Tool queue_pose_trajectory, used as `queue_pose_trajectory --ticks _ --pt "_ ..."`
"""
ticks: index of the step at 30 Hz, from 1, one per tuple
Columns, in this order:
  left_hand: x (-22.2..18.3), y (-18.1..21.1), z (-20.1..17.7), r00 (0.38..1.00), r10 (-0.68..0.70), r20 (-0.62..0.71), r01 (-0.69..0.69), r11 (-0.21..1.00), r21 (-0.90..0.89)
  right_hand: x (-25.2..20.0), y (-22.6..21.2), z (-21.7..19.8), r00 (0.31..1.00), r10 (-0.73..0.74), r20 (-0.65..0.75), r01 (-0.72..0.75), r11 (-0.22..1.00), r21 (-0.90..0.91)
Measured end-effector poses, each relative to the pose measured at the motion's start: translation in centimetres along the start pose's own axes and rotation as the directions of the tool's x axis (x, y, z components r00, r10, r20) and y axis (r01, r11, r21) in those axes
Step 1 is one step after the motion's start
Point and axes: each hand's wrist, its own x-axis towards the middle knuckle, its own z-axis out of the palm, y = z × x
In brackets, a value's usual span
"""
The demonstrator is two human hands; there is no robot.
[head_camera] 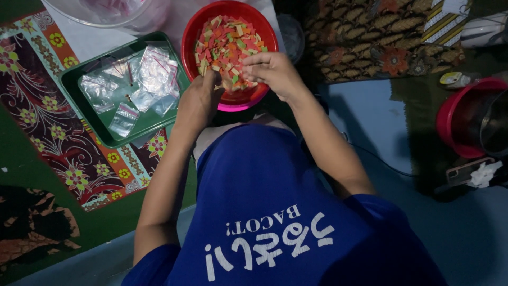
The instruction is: Bagging small colorful snacks from a bowl into individual plastic bags while sitting on the floor.
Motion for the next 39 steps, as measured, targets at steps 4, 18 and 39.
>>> queue_pose_trajectory --ticks 4,18,39 --pt "0.0 -0.1 0.1 0.999 -0.027 0.047 0.027 1.0 0.001 0.0 -0.1 0.1 0.999 -0.043 0.004 0.043 0.998 -0.041" --pt "-0.1 -0.1 0.5 0.998 -0.042 0.049 0.044 0.999 -0.024 0.0 0.6 -0.1 0.997 -0.066 -0.028 0.063 0.993 -0.099" --pt "0.2 0.3 1.0 1.0 -0.017 -0.011 0.016 0.998 -0.054 -1.9 -1.7 2.6 0.98 -0.108 0.17 0.145 0.963 -0.225"
